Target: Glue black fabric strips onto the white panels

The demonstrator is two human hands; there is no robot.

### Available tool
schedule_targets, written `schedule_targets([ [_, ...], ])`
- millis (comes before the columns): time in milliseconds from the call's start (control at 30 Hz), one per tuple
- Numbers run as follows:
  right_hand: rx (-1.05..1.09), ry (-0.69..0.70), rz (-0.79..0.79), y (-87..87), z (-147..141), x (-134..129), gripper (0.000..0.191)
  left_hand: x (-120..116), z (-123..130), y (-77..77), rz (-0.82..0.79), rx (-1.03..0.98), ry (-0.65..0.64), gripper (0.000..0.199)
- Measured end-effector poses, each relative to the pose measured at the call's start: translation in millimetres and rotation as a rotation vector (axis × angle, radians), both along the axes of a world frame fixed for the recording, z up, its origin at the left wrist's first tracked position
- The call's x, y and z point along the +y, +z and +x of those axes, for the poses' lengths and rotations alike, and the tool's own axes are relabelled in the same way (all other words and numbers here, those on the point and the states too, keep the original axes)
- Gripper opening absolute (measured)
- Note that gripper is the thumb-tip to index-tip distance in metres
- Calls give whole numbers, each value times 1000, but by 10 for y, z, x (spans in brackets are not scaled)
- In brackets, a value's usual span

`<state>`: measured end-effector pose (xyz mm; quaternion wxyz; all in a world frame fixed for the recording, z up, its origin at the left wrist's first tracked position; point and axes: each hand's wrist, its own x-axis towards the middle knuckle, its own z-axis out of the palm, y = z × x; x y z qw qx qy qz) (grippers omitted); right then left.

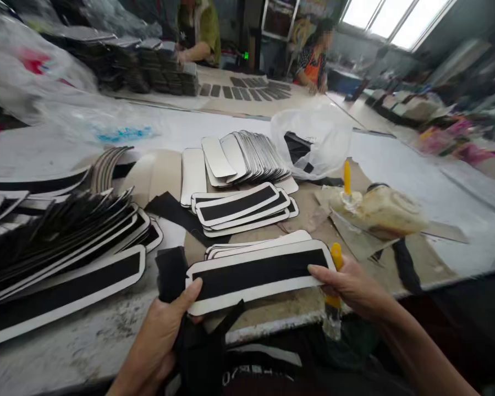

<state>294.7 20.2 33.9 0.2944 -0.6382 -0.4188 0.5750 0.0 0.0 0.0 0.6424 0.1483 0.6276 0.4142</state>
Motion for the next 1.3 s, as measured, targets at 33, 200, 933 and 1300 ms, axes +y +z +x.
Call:
schedule_targets([
  [33, 17, -18, -8, 0, -3, 2, 48, 0, 7, 19, 14, 17, 4, 43],
  [200, 67, -80, -31, -11, -8, -1, 48, -24, 38, 73, 23, 43, -76, 46],
  [933, -62, -4, -49, -142, -98, 62, 51, -10, 68, 12, 172, 119, -265, 41],
  [1300, -25, -48, -103, -133, -81, 59, 51, -10, 79, -23, 195, 112, -202, 33],
])
